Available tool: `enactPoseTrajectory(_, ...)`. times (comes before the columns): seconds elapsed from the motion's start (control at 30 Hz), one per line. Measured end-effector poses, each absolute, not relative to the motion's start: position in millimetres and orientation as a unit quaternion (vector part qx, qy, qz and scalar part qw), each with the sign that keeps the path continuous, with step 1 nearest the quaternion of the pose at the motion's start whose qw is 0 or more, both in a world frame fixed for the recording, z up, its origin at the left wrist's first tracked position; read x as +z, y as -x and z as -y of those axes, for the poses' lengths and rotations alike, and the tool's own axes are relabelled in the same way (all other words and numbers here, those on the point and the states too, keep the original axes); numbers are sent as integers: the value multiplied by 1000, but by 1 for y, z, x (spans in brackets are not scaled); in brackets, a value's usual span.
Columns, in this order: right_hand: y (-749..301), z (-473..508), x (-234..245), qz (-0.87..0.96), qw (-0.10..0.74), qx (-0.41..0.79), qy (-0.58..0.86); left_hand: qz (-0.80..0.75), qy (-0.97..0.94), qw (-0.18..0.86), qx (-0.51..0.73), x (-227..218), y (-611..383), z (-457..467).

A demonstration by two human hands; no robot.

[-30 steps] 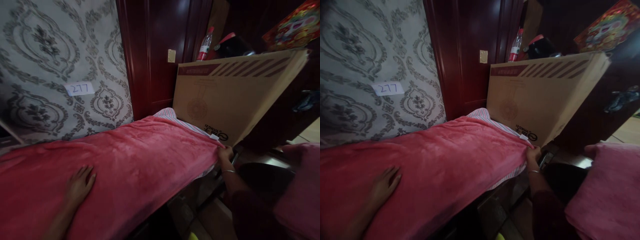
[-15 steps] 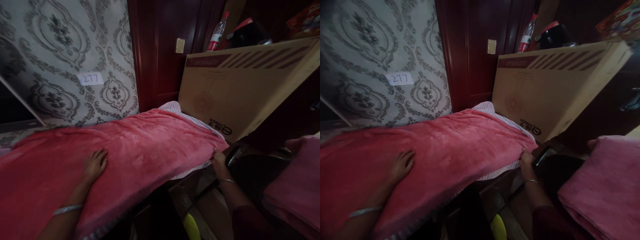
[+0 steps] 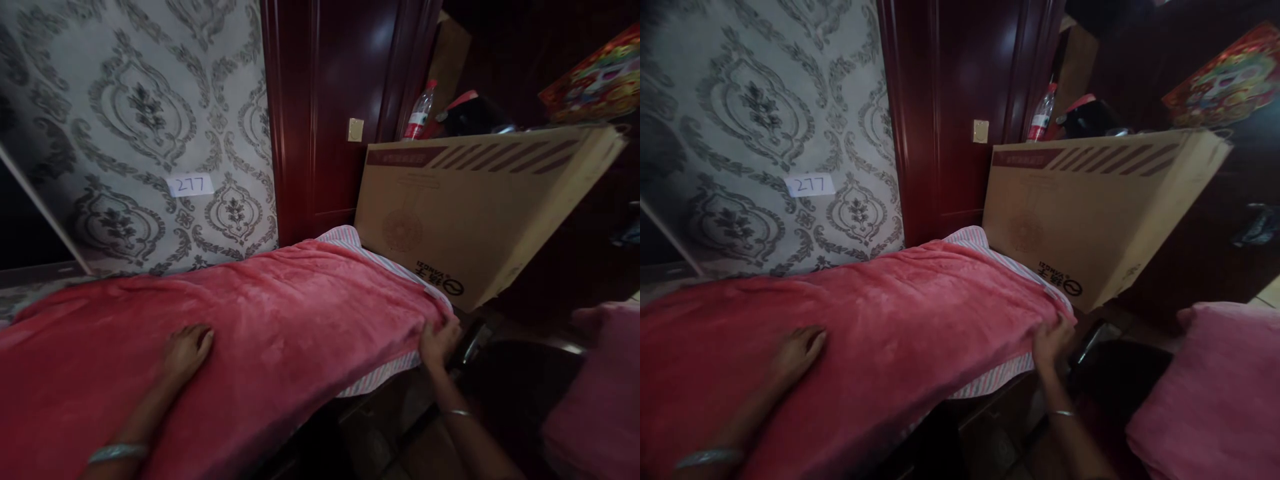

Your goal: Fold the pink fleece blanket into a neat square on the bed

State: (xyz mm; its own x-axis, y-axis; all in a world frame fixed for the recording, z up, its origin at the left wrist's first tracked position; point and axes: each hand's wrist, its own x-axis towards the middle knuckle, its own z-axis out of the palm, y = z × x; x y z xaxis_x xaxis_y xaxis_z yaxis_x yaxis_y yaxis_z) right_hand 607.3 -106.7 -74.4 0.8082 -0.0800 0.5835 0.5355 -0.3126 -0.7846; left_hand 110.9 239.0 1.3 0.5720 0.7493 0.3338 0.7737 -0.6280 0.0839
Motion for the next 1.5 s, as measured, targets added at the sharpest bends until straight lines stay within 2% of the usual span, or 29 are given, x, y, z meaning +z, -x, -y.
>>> enactPoseTrajectory(0.1, -604, 62, -50, 219, 566, -301, 736, 423, 887, 35, -183, 8, -148, -243)
enactPoseTrajectory(0.2, -611, 3, -21, 276, 571, -239, 736, 399, 903, 34, -157, 12, -189, -242)
enactPoseTrajectory(0.33, -633, -82, 8, 324, 535, -157, 764, 381, 918, 19, -108, 8, -218, -236)
enactPoseTrajectory(0.57, -683, -205, 31, 349, 452, -101, 814, 396, 915, 23, -82, -4, -214, -235)
enactPoseTrajectory(0.77, -702, -264, 28, 349, 354, -66, 865, 384, 918, 22, -95, -21, -209, -243)
enactPoseTrajectory(0.93, -685, -273, 5, 430, 280, -41, 857, 368, 921, 31, -126, -35, -205, -248)
enactPoseTrajectory(1.07, -677, -264, -8, 490, 260, -32, 831, 371, 918, 32, -136, -39, -204, -249)
enactPoseTrajectory(1.3, -717, -284, 9, 383, 248, -42, 889, 365, 919, 35, -144, -43, -203, -251)
enactPoseTrajectory(1.5, -733, -322, 4, 421, 206, -15, 884, 360, 922, 46, -137, -42, -202, -249)
